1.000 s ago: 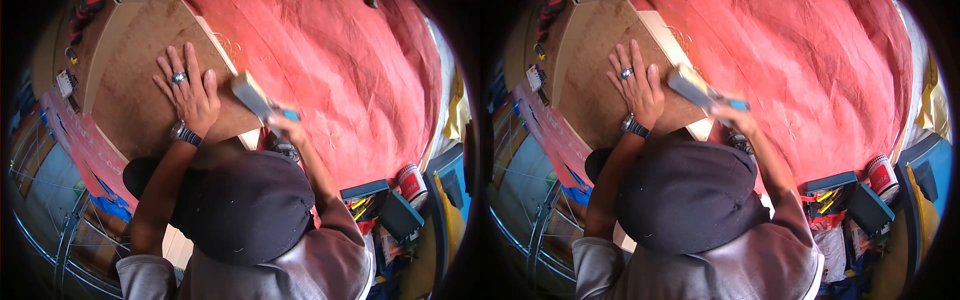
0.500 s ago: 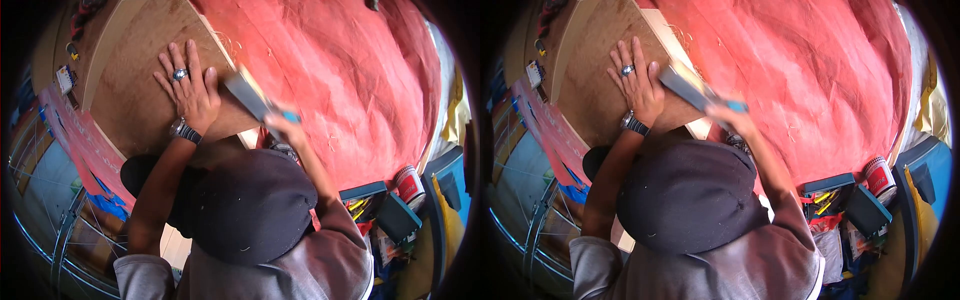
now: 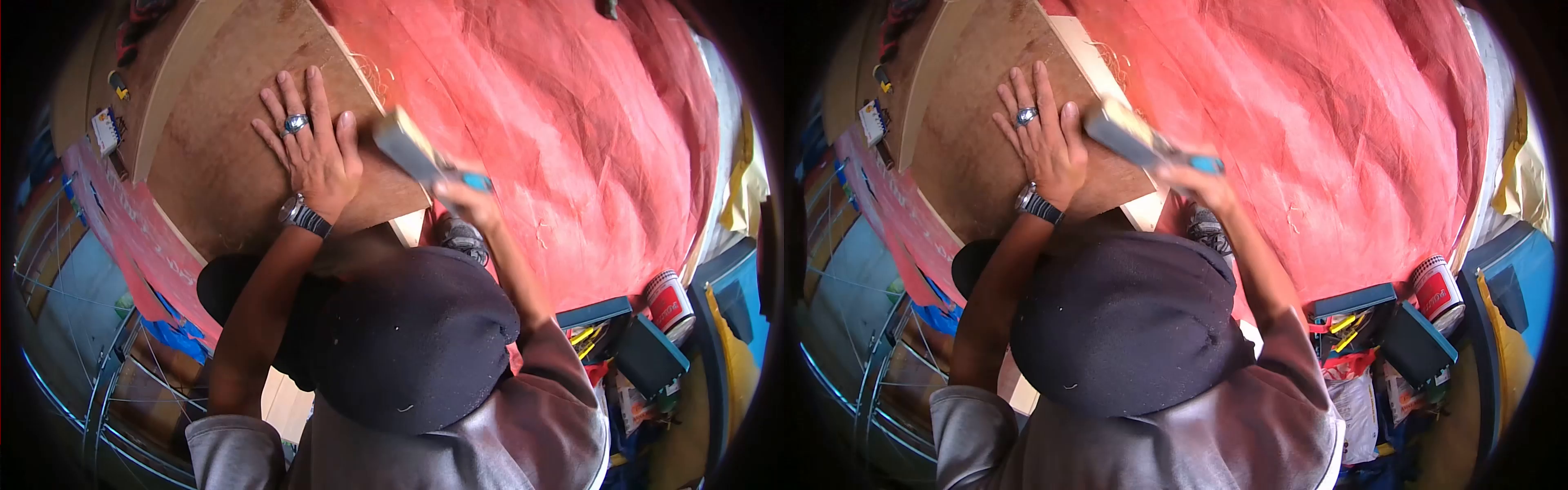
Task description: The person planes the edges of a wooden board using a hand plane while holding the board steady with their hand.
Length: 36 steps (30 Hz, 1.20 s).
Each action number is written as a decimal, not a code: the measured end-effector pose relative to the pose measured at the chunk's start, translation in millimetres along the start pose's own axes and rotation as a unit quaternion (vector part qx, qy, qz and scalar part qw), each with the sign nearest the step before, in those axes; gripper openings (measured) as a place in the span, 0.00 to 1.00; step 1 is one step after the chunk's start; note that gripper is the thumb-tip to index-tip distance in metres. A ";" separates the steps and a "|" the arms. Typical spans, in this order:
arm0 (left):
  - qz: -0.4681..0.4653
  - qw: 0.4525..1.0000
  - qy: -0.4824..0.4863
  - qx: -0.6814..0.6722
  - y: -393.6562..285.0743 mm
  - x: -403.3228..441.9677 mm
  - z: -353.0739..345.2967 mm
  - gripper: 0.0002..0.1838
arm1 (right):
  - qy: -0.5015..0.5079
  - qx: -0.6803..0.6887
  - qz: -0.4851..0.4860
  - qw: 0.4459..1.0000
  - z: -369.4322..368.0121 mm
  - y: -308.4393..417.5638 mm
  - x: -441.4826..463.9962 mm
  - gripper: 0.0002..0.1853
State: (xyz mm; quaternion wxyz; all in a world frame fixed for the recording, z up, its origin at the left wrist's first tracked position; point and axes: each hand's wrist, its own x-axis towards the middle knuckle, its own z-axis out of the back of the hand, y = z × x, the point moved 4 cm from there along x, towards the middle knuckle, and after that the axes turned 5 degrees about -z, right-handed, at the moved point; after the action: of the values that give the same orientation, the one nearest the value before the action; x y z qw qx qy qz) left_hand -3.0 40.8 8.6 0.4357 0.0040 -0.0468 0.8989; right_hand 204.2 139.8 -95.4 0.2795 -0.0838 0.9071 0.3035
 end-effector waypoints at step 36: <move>-0.013 1.000 0.019 0.001 0.0 -2.8 3.2 0.36 | 0.043 -0.090 0.074 0.992 -23.2 59.8 27.6 0.31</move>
State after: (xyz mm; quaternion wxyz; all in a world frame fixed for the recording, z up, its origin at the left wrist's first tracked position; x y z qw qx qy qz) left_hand -1.4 38.4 11.7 0.4479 -0.0121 -0.0374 0.8932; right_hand 151.6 174.3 -65.4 0.2086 -0.0546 0.8908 0.3999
